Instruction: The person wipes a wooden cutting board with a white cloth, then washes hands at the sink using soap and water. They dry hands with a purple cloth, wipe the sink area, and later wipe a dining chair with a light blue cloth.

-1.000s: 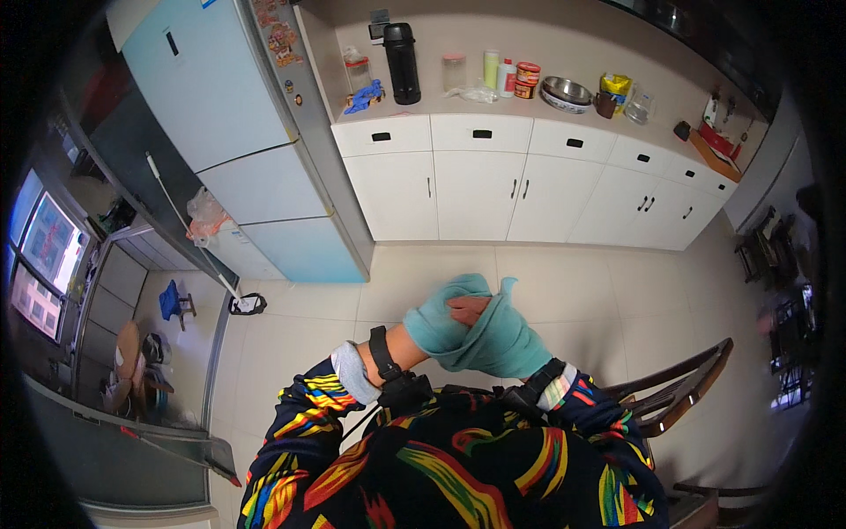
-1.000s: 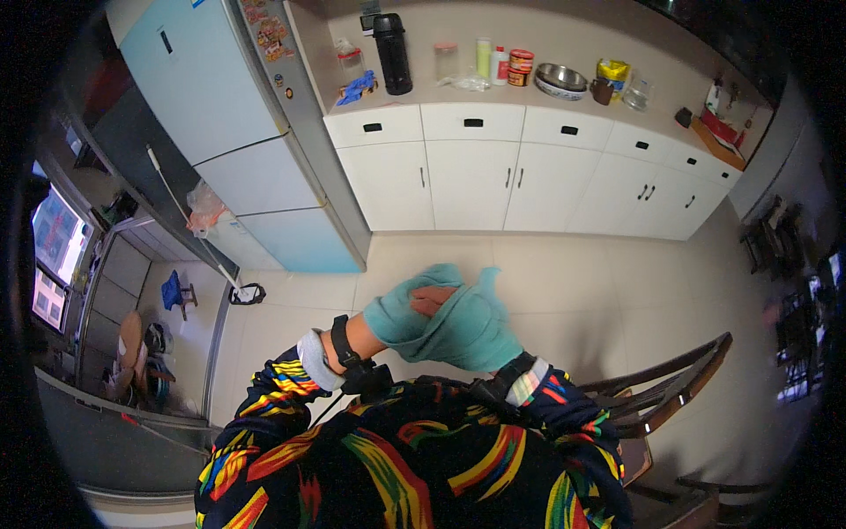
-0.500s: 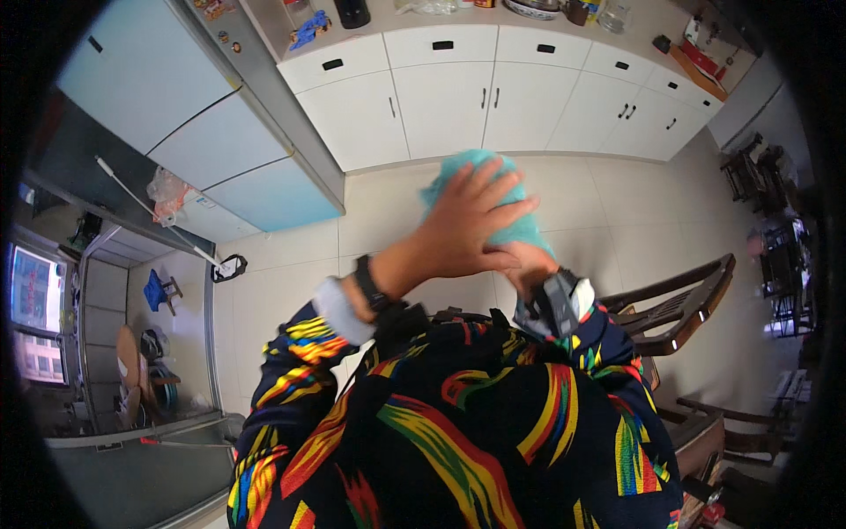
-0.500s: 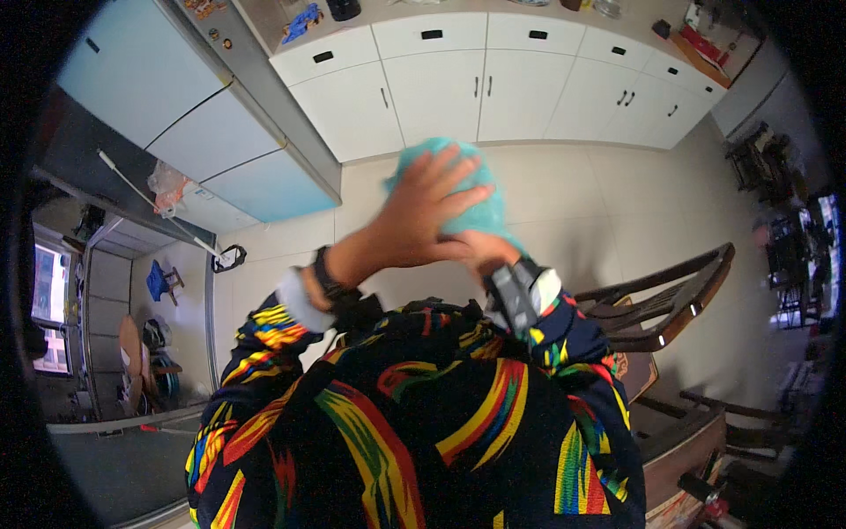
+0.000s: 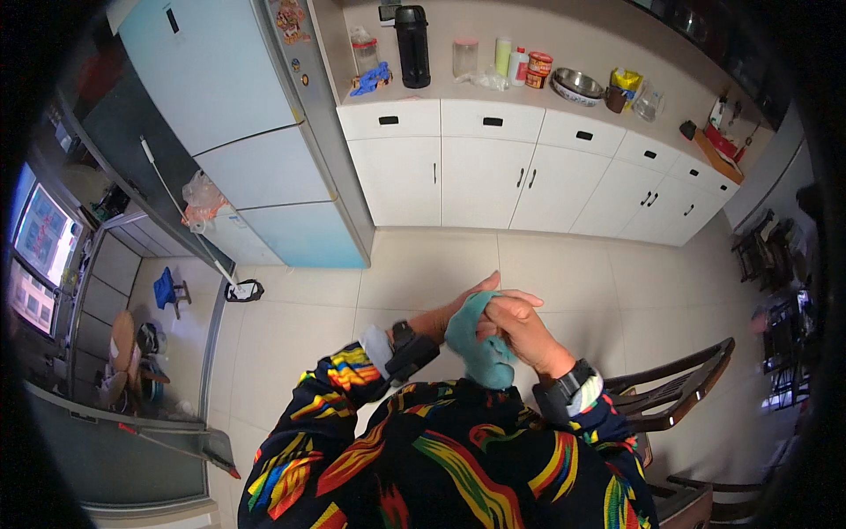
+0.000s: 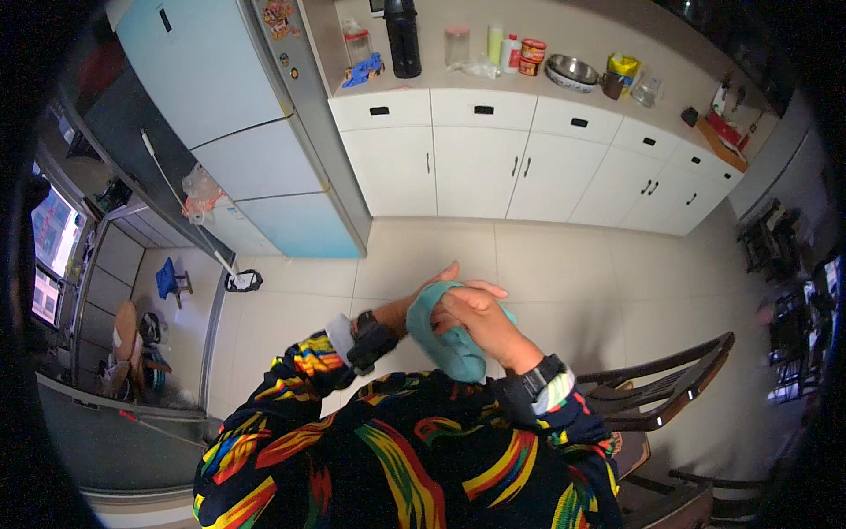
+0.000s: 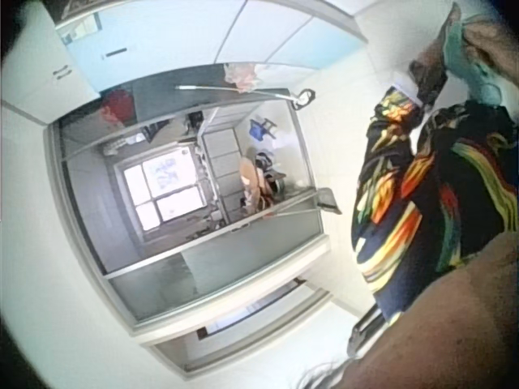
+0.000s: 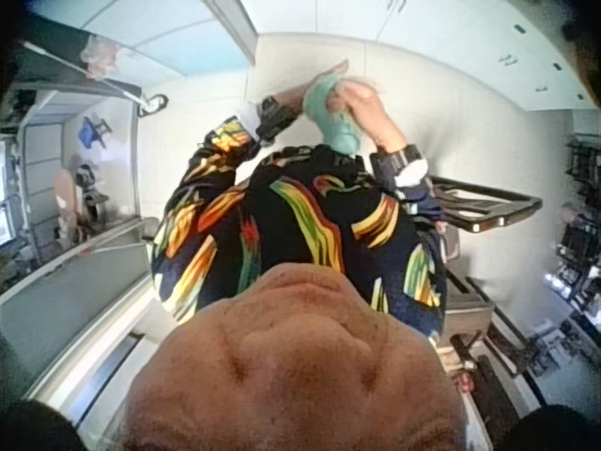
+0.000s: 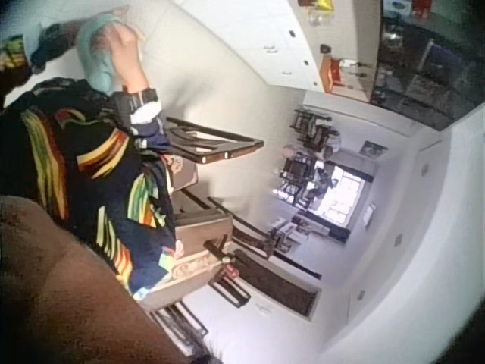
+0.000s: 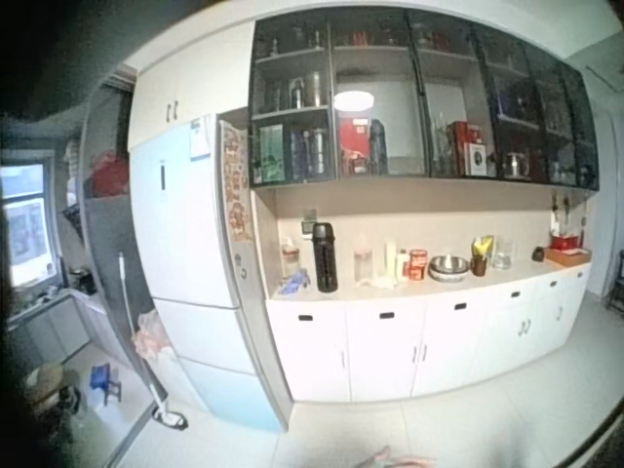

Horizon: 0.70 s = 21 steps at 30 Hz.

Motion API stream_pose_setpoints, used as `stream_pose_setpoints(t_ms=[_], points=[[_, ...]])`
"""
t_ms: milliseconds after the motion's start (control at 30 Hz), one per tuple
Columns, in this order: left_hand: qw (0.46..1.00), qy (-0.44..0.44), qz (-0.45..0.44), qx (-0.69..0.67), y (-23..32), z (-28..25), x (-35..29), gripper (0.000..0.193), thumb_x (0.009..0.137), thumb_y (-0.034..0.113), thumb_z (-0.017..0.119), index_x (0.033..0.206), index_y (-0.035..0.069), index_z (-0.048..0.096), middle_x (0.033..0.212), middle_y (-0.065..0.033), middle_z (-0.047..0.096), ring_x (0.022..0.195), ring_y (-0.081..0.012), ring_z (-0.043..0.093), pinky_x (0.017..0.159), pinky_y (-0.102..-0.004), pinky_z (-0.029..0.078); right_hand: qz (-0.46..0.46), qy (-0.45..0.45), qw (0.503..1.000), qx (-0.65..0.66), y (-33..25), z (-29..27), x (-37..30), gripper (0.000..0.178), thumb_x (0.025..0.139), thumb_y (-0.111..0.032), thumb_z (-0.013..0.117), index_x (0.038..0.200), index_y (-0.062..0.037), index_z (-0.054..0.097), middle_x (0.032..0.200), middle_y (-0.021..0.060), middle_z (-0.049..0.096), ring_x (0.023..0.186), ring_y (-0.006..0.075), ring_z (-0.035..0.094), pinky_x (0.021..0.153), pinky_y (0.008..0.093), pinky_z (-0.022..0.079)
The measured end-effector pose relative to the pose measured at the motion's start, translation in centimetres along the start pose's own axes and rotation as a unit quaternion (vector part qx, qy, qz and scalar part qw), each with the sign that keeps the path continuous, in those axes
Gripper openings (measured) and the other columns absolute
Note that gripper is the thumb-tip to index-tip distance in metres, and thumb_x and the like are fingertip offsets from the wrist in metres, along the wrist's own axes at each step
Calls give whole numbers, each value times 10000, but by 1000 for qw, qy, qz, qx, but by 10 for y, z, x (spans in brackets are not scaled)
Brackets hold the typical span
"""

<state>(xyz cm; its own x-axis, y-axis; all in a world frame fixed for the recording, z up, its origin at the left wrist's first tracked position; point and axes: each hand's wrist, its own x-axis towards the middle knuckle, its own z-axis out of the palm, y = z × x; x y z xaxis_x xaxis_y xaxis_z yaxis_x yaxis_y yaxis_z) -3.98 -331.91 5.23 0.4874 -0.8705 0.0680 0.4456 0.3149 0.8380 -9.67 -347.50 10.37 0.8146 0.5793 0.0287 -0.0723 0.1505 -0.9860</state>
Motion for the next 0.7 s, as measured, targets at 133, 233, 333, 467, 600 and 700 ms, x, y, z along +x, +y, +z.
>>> stream_pose_setpoints(t_ms=[133,233,333,467,600,700], points=[[993,34,71,-91,-26,14,-4,653,954,508,255,1302,-24,401,1292,-194,460,1201,-255,448,1036,-375,334,12,-40,930,365,7,9,8,352,976,-259,403,1167,25,486,1035,83,579,964,199,570,844,321,462],[973,41,127,-188,-22,20,-4,581,956,451,303,1280,-21,405,1267,-202,475,1184,-272,459,1029,-387,344,-25,-16,912,410,17,8,14,378,972,-278,403,1216,5,458,1137,102,566,1020,207,559,892,331,440],[969,138,123,-163,-8,26,-9,463,952,337,369,1245,-19,413,1216,-194,506,1151,-298,477,1017,-401,359,-51,-62,895,439,25,4,19,402,966,-290,418,1247,-3,422,1207,105,534,1084,208,531,929,336,422],[961,176,142,-161,2,29,-13,361,943,201,412,1238,-7,407,1148,-171,539,1106,-309,504,1002,-405,375,-58,-51,903,422,36,-1,21,383,960,-307,430,1251,-58,412,1249,96,497,1169,207,475,969,356,400],[946,248,141,-156,9,34,-15,362,950,224,414,1243,11,402,1131,-149,546,1066,-260,529,972,-365,402,-41,-65,904,420,55,-13,22,379,959,-334,424,1281,-135,400,1294,91,472,1201,212,452,986,379,387],[918,348,128,-144,34,39,-20,359,949,257,436,1236,42,429,1087,-131,569,974,-233,558,879,-341,456,-10,-26,917,397,73,-32,21,447,957,-375,408,1349,-171,340,1359,87,424,1213,224,446,990,386,381]])
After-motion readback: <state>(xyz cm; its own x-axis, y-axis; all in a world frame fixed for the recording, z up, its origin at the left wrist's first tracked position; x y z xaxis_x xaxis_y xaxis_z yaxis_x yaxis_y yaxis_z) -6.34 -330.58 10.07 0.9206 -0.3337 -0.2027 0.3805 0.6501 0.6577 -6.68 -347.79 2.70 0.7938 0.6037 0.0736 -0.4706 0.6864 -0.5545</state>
